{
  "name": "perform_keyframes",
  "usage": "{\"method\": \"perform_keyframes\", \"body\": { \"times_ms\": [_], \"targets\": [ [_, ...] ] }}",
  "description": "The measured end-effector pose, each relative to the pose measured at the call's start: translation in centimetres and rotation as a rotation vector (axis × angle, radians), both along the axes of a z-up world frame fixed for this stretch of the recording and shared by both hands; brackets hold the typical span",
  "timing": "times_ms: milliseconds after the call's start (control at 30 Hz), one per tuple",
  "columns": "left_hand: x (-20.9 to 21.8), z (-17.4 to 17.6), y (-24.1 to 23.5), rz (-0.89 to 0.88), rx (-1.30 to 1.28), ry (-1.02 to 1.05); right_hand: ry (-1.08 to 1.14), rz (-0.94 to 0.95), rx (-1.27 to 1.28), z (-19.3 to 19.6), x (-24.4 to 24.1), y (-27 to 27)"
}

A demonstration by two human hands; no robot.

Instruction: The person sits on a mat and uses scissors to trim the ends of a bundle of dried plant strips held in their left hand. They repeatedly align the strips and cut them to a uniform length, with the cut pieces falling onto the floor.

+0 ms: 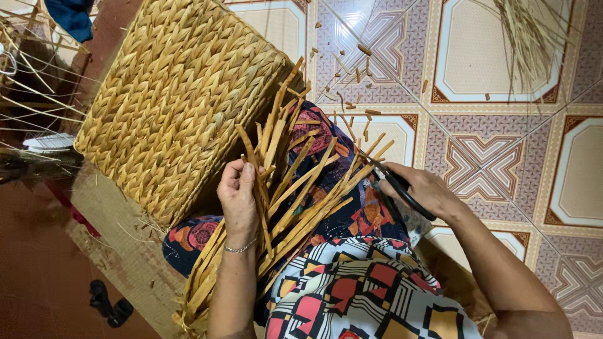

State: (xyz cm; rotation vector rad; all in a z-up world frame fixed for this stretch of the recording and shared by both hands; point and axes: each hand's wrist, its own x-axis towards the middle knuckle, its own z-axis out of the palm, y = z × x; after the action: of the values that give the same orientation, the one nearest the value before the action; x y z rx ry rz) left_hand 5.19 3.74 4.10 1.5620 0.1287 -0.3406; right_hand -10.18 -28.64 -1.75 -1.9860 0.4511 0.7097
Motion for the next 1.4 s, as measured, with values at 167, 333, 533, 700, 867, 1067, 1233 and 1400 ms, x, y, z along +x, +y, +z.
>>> {"method": "perform_keyframes", "body": {
  "times_ms": [167, 333, 533, 700, 867, 1067, 1233, 1400],
  "targets": [
    [0.0, 0.9, -1.4, -0.079, 0.224, -0.093, -0.024, -0.145, 0.177, -2.1, -0.3, 0.1],
    [-2.0, 1.4, -3.8, -0.346, 0.626, -0.666, -0.101, -0.158, 0.217, -2.0, -1.6, -0.2],
    [-5.1, 2.7, -8.9, -0.692, 0.667, -0.923, -0.302, -0.185, 0.397, 0.0, -2.9, 0.4],
    [-5.3, 0.5, -10.4, -0.716, 0.662, -0.867, -0.317, -0.179, 0.314, 0.7, -3.9, 0.8],
    [-5.2, -2.0, -9.0, -0.629, 0.368, -0.345, -0.404, -0.226, 0.451, -1.1, -4.1, 0.5],
    [-4.9, -2.8, -8.4, -0.525, 0.109, 0.056, -0.333, -0.079, 0.403, -0.7, -4.0, 0.4],
    [-5.0, -2.7, -8.4, -0.524, 0.087, 0.155, -0.355, -0.064, 0.451, 0.4, -3.3, 1.4],
    [-4.8, -2.1, -8.9, -0.527, 0.141, 0.228, -0.312, -0.098, 0.392, 0.9, -3.2, 1.9]
  ]
}}
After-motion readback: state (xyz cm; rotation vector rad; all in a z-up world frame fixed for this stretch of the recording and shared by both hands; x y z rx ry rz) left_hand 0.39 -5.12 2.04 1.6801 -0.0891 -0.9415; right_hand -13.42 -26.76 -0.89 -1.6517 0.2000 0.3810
